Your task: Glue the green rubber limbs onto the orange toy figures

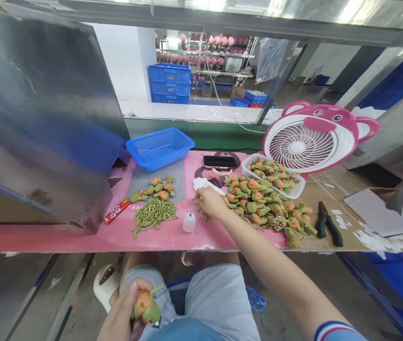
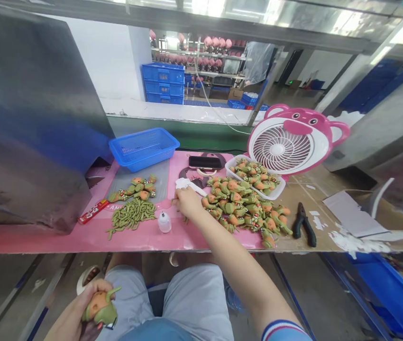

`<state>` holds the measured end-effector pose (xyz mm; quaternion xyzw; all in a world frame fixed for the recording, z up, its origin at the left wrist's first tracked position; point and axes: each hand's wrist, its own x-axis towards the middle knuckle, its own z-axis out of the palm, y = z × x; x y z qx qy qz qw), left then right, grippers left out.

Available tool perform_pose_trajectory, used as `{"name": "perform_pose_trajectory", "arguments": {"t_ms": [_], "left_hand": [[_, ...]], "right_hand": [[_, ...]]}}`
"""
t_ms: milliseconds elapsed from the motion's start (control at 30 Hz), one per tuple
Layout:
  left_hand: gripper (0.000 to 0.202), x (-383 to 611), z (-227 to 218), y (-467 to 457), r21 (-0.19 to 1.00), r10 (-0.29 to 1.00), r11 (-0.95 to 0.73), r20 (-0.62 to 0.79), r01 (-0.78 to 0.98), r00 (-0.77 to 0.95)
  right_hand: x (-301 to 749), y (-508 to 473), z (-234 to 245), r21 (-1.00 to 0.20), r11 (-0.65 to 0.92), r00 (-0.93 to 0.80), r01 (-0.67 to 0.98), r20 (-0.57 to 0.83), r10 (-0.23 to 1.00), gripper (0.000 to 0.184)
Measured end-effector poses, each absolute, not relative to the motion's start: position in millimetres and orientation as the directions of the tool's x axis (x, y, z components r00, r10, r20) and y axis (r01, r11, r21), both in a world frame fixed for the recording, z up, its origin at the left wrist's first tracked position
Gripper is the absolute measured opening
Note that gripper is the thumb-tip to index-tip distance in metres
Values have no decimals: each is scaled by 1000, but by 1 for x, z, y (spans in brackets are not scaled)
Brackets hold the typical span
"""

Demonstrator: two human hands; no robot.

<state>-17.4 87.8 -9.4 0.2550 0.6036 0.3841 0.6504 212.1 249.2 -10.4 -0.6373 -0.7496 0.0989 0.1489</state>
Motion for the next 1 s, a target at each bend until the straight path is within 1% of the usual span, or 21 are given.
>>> {"name": "perform_pose_trajectory", "arguments": {"t_ms": [33,100,167,200,233,267,333,367,467,633,867,1000], "left_hand": [[50,-14,-6,87,764,785,603,-620,-230,0],[49,-6,3,86,705,750,644,-659,-296,63],[48,1,10,89,648,719,687,-671,-328,180],[49,2,11,90,622,702,708,-669,-333,243],[50,4,13,91,603,686,727,-664,-330,298],[51,4,13,91,594,674,738,-655,-320,341],[51,5,13,91,608,669,741,-631,-285,393],[50,5,13,90,625,674,734,-619,-266,404],[48,6,14,86,688,709,689,-575,-227,409],[44,8,17,84,763,765,610,-496,-213,412],[44,8,13,82,793,771,585,-481,-168,416],[45,9,12,83,783,757,603,-502,-153,418]], "right_hand": [[213,243,-3,-364,194,-153,911,137,979,4],[212,222,12,-421,261,-182,869,218,959,7],[207,193,26,-478,358,-242,802,289,926,9],[203,177,32,-510,450,-305,733,345,888,8],[199,161,35,-557,604,-389,570,465,795,8],[195,147,37,-587,678,-442,442,515,734,9],[186,124,36,-630,727,-489,273,560,669,12],[183,116,34,-651,717,-497,249,550,672,13],[175,106,26,-688,681,-482,249,522,703,15],[173,106,23,-709,655,-468,261,500,729,15],[173,103,20,-707,646,-487,287,473,734,14],[172,99,18,-652,670,-495,356,476,727,12]]}}
